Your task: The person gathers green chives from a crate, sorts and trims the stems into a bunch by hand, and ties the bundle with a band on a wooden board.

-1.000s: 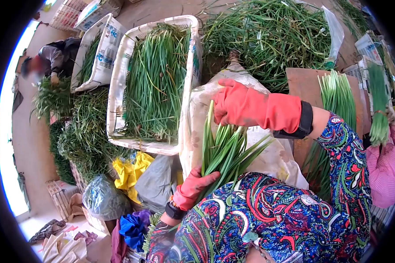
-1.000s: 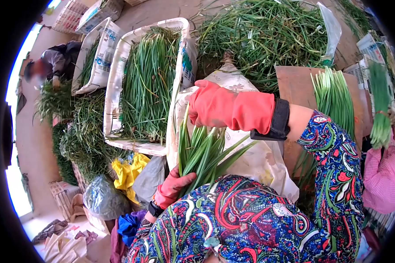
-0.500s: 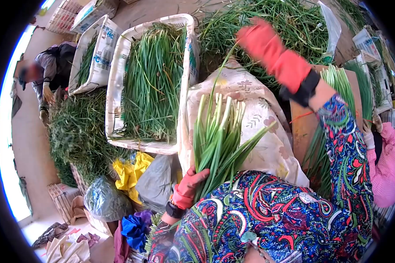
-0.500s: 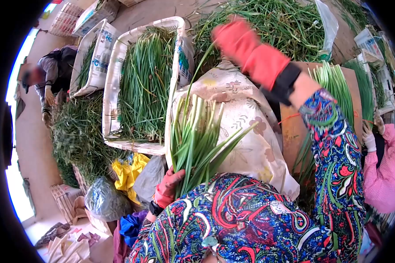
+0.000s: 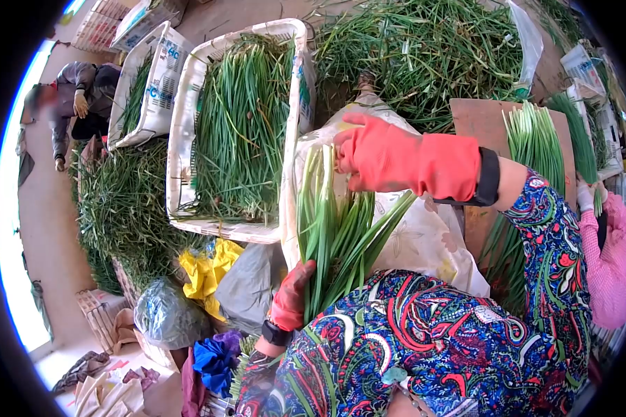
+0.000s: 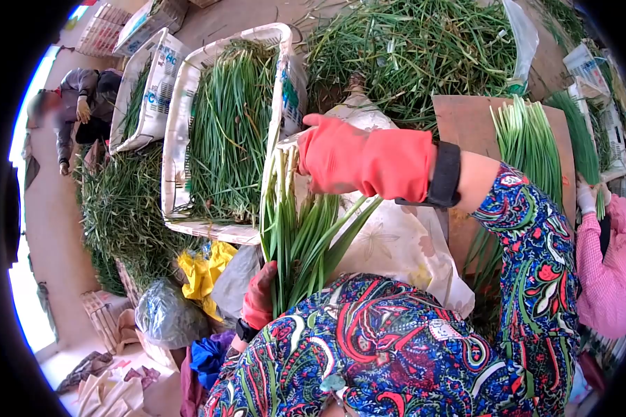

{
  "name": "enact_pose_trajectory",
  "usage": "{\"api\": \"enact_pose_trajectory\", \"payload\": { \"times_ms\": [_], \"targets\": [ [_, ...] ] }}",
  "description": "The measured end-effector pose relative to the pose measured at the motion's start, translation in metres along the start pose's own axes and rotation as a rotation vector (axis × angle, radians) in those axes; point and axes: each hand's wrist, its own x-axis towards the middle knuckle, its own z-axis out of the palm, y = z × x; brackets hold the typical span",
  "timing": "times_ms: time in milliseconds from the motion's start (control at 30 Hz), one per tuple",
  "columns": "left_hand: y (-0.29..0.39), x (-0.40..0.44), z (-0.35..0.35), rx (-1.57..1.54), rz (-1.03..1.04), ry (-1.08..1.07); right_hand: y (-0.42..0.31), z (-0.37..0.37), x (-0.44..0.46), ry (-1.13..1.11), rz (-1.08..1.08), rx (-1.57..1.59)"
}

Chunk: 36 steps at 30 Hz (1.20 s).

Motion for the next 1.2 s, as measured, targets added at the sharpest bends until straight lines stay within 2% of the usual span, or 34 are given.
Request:
{"api": "enact_pose_trajectory", "payload": {
  "times_ms": [100,133,167,200,300,333,433,600,667,733,767,833,933,967,1000,1033,1067,1100,1133,1167,1200],
  "targets": [
    [0.005,-0.004,-0.004,0.228,0.007,-0.021,-0.011,0.008,0.004,-0.058,-0.077,0.125],
    [0.002,-0.003,-0.009,0.344,0.061,-0.042,-0.02,0.004,0.003,-0.152,-0.125,-0.14],
    [0.002,-0.003,-0.007,0.239,0.032,-0.055,-0.026,0.0,0.002,-0.243,-0.169,-0.408],
    [0.003,-0.003,-0.005,0.136,0.002,-0.07,-0.021,0.001,0.002,-0.121,-0.335,-0.436],
    [-0.004,0.001,-0.009,-0.059,-0.076,-0.099,-0.009,0.002,-0.001,-0.165,-0.368,-0.244],
    [-0.007,0.002,-0.012,-0.108,-0.099,-0.103,-0.007,0.005,-0.003,-0.159,-0.334,-0.054],
    [-0.002,0.002,-0.009,-0.07,-0.034,-0.225,-0.004,0.019,-0.008,-0.049,-0.132,0.081],
    [0.004,0.0,0.001,-0.006,-0.011,-0.212,-0.013,0.028,-0.015,0.041,0.164,0.31],
    [0.002,0.001,0.001,0.06,0.02,-0.183,-0.011,0.029,-0.013,0.093,0.222,0.189],
    [0.002,0.001,0.003,0.028,0.019,-0.183,-0.005,0.032,-0.009,0.133,0.152,0.27],
    [0.002,0.001,0.004,0.012,0.02,-0.183,0.0,0.032,-0.006,0.146,0.052,0.411],
    [0.001,0.002,0.003,0.02,0.001,-0.192,0.011,0.025,-0.002,0.235,-0.136,0.207],
    [-0.001,0.001,-0.002,0.046,0.006,-0.174,-0.001,-0.013,-0.014,0.35,-0.266,-0.685],
    [-0.001,0.001,-0.003,0.055,0.017,-0.162,0.001,-0.033,-0.012,0.194,-0.074,-0.639],
    [0.005,-0.004,0.004,-0.015,0.013,-0.162,0.025,-0.041,-0.011,0.441,-0.152,-0.709],
    [0.003,0.0,-0.001,-0.073,-0.017,-0.238,0.046,-0.061,-0.017,0.426,-0.143,-1.009],
    [-0.002,0.004,-0.008,-0.078,-0.117,-0.207,0.093,-0.07,-0.027,0.448,0.124,-1.061],
    [-0.009,0.009,-0.018,-0.087,-0.183,-0.155,0.099,-0.079,-0.035,0.544,0.179,-1.144],
    [-0.061,0.034,-0.053,-0.101,-0.098,-0.168,0.103,-0.088,-0.044,0.638,0.243,-1.218],
    [-0.057,0.038,-0.051,-0.104,-0.007,-0.194,0.08,-0.091,-0.039,0.471,0.318,-0.909],
    [-0.054,0.043,-0.047,-0.11,0.085,-0.22,0.045,-0.085,-0.016,0.427,0.534,0.026]
  ]
}}
